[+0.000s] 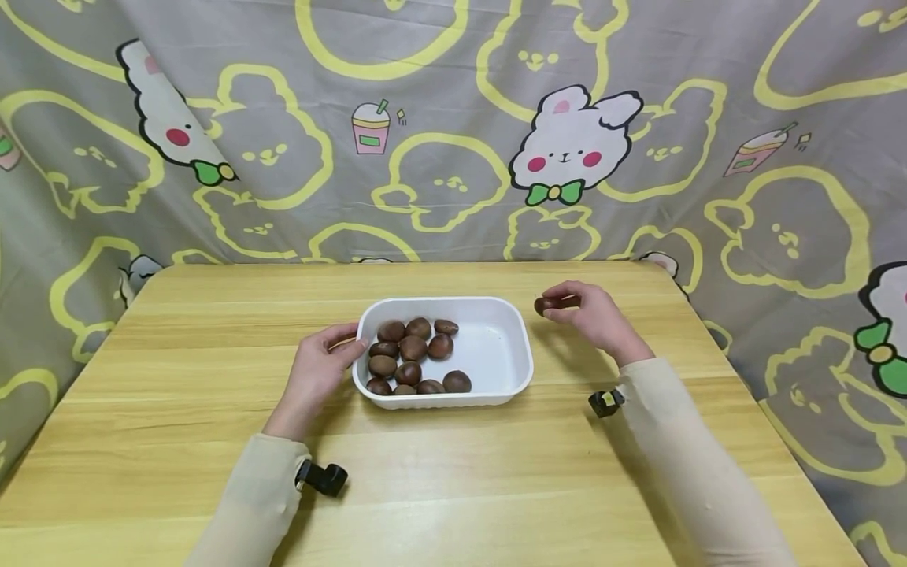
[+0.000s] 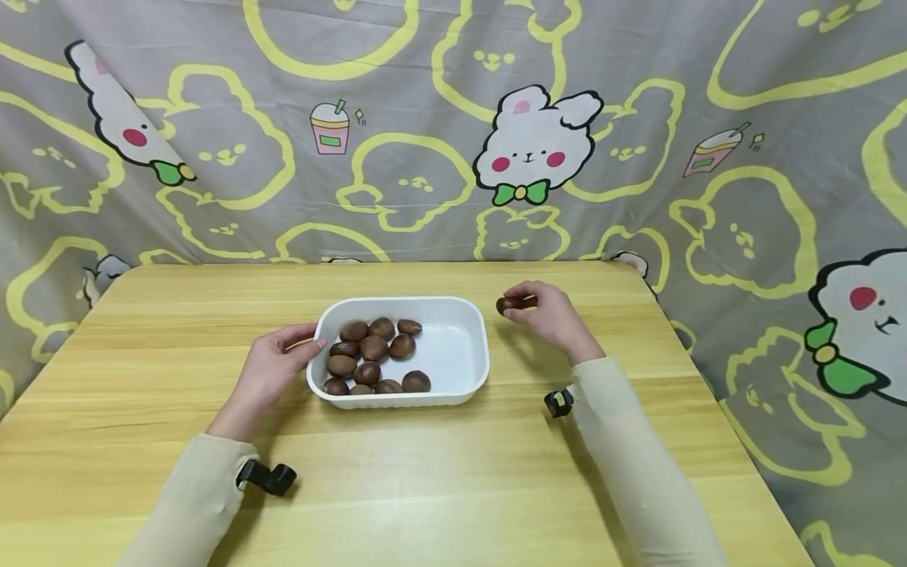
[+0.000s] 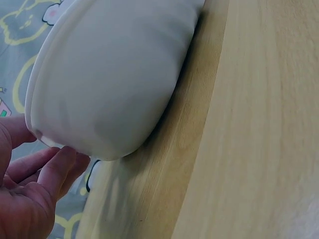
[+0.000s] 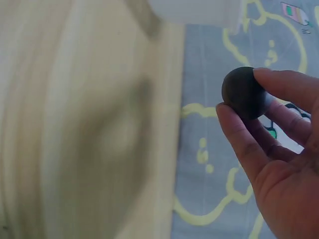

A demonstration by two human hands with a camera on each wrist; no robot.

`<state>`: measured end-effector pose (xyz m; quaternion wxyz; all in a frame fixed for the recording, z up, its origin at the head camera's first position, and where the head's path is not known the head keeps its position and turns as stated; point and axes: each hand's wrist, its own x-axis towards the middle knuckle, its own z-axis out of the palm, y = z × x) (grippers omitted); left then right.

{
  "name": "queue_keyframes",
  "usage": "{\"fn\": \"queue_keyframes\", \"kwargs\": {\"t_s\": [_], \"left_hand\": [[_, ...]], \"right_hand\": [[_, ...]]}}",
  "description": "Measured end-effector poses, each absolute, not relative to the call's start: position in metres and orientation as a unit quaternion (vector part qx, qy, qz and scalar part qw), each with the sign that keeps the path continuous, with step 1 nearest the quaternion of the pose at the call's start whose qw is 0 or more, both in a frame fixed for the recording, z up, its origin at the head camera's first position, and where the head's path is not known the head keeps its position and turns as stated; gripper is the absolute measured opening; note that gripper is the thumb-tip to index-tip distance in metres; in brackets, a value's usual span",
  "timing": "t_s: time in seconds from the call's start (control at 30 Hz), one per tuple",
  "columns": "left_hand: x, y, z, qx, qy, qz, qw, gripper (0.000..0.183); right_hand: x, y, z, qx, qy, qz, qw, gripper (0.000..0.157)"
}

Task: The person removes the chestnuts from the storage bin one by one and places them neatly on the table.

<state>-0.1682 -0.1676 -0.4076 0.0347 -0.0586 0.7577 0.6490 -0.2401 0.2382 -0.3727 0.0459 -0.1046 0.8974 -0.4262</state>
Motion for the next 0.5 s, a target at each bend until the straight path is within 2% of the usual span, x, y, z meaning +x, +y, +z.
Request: {"fn": "queue_keyframes", "kwargs": {"t_s": [0.23,0.5], "left_hand": [[-0.169,-0.166,-0.409,-0.06,0.752,0.656,0.032,0.04],[-0.168,-0.167,-0.41,-0.065,0.754,0.652,0.031,0.04]], "right_hand": [[-0.245,0.249,-0.39,-0.08,0.905,-0.411,0.083,0.032],[-0.249,0.255,-0.401,-0.075,0.915,-0.386,0.089,0.033]]}}
